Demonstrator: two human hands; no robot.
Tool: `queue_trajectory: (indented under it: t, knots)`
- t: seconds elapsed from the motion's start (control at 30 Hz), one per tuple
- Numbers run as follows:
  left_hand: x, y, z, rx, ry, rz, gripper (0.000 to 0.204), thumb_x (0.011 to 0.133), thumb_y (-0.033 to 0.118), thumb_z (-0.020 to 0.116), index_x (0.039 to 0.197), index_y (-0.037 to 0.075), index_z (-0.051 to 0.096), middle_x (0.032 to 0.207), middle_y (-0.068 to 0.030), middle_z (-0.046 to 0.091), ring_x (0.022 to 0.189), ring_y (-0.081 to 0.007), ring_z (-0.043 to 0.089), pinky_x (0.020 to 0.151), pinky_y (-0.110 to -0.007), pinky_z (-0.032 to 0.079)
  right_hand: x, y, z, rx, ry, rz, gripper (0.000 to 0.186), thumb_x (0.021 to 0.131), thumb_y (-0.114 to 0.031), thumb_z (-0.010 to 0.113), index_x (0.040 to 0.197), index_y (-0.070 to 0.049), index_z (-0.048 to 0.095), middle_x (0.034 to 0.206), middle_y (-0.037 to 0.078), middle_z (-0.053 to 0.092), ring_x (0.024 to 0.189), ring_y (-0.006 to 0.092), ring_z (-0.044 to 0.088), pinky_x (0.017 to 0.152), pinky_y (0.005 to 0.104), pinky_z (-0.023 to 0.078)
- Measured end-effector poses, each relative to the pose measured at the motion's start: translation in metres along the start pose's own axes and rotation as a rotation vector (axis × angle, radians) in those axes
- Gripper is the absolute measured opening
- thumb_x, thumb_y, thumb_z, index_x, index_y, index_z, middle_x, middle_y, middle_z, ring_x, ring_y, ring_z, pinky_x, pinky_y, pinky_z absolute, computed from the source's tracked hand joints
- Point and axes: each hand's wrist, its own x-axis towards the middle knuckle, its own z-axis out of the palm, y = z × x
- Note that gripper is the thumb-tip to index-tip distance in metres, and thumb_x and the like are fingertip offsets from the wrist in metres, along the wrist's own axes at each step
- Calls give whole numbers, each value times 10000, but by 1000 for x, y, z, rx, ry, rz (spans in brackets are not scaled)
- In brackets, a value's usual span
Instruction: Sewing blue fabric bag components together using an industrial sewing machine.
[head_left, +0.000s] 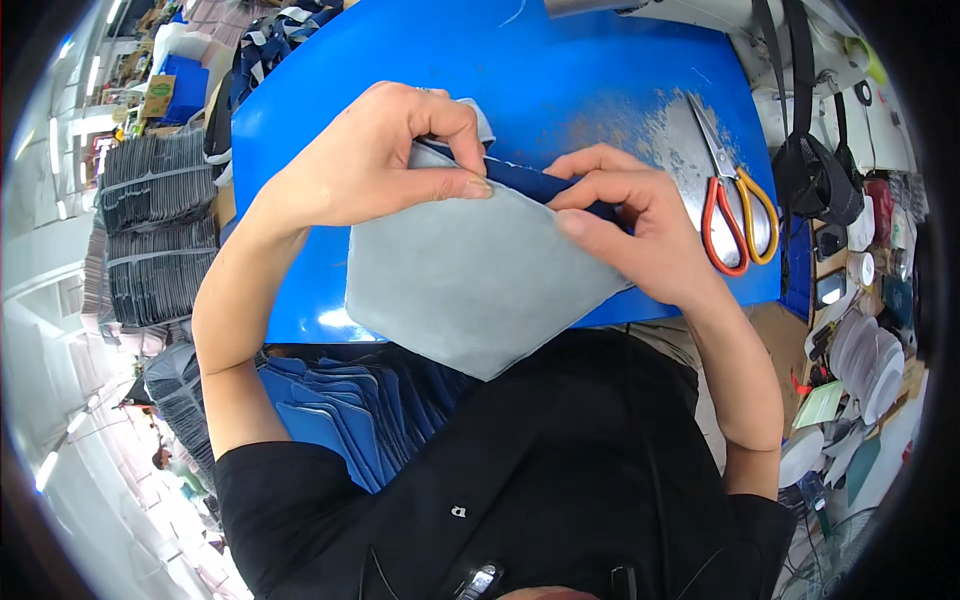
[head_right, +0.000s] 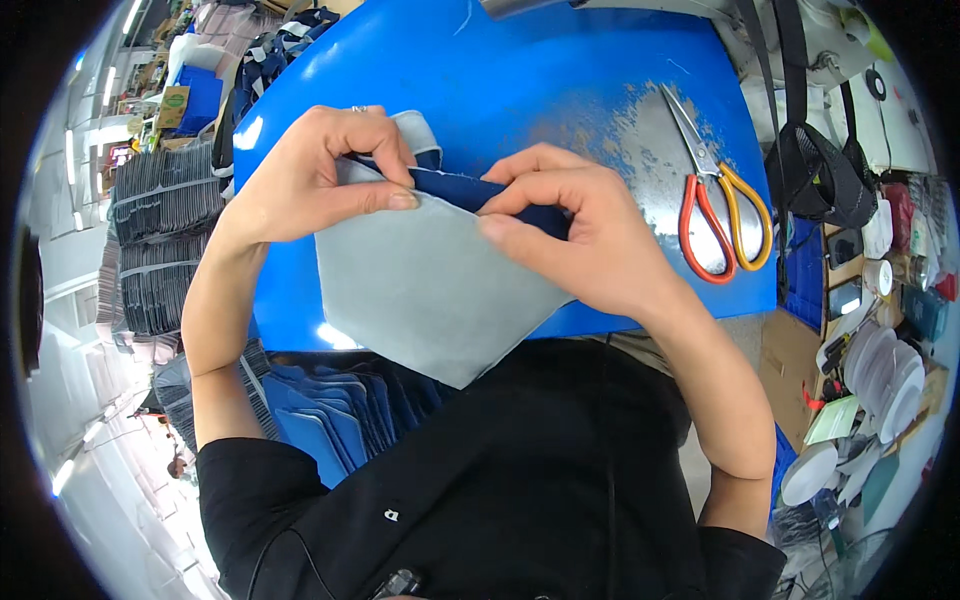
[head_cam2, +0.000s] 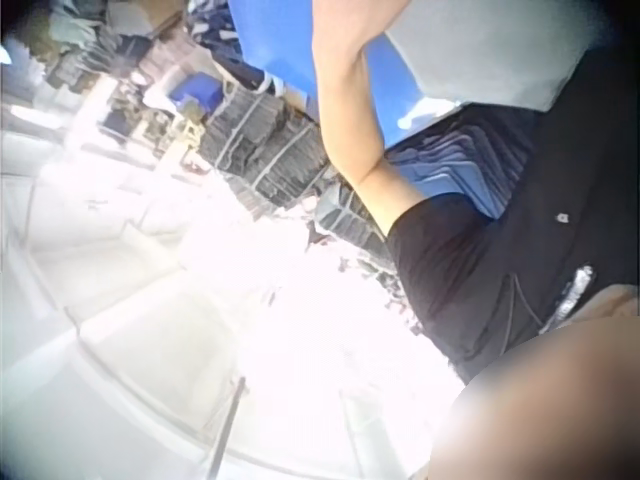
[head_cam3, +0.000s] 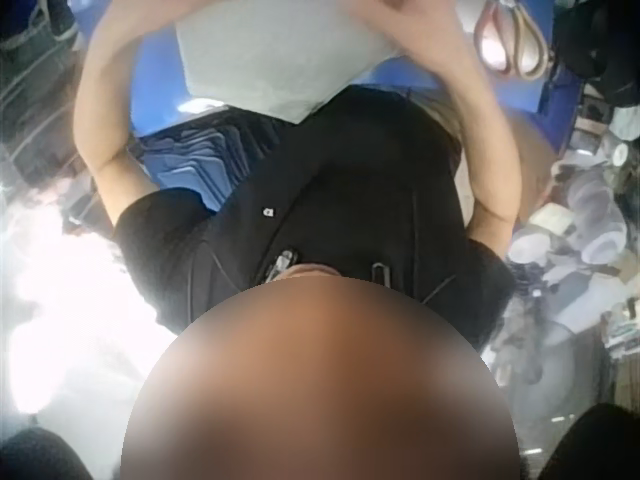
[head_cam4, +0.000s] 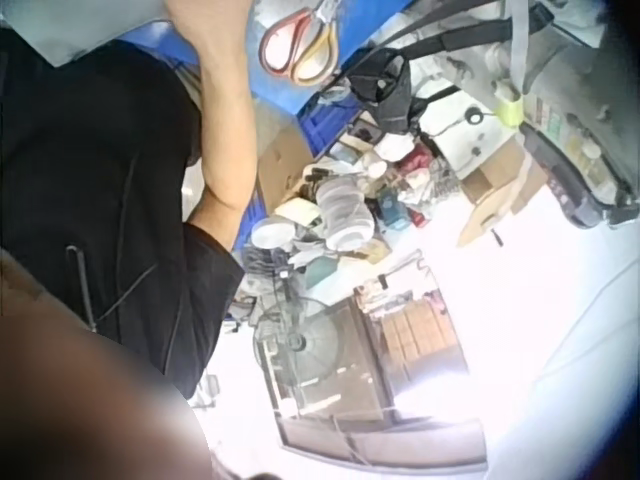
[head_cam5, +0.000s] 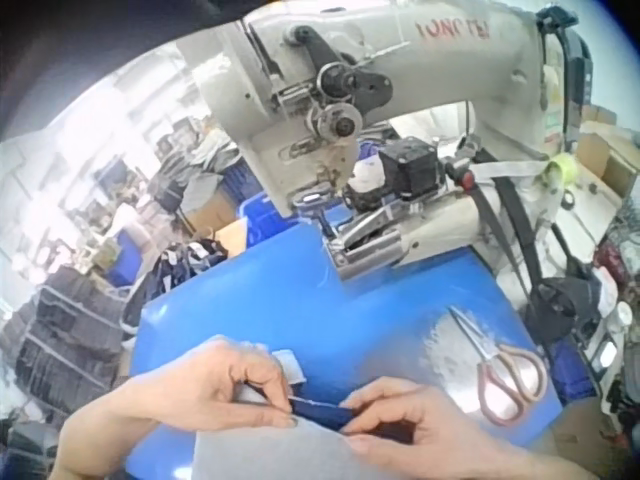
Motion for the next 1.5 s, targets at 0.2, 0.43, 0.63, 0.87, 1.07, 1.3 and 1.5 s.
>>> queue_trajectory:
  t: [0.2,0.43,0.63,0.87,1.07,1.3,1.5]
  knots:
    - [3,2,5,131,41,36,159,815,115,861,861,24,738,876,-80,730,864,-211,680,787,-331,522,-1,-1,-1,-206,-3,-38,172,843,-144,836,848,-8,731,941,119,718,958,219,682,832,317,506]
    - [-3,6,9,99,108,13,157,814,123,851,831,23,731,843,-85,732,821,-217,680,731,-324,502,-4,-9,8,-286,93,-188,192,800,-106,856,797,-19,685,930,116,708,825,260,708,696,335,540]
    - [-5,7,8,93,118,17,163,795,117,860,795,17,731,845,-94,733,811,-230,690,741,-336,515,-4,-14,10,-259,92,-144,212,794,-89,859,764,-23,660,895,116,700,819,203,682,700,302,497]
    - [-7,5,8,65,121,143,151,757,77,862,803,27,727,934,-113,772,867,-240,727,770,-335,543,-7,-12,12,-247,75,-102,206,797,-72,849,768,-22,651,819,111,703,813,216,705,711,314,520]
    - [-8,7,9,92,114,176,147,772,81,861,788,38,721,939,-101,783,848,-223,733,762,-333,550,-9,-12,12,-201,86,-89,186,812,-67,835,769,-19,661,829,106,716,784,184,700,705,300,519]
    - [-11,8,12,190,125,234,181,766,125,881,772,60,712,948,-79,785,813,-193,715,709,-318,508,-10,-15,9,-193,48,-35,181,828,-70,822,769,-20,660,830,101,721,742,172,686,686,293,509]
    - [-21,2,23,718,288,631,236,727,194,878,857,103,702,995,-34,775,763,-148,637,677,-311,434,-16,-7,11,-372,118,-256,184,807,-26,841,771,-36,661,844,116,728,721,211,695,614,292,511]
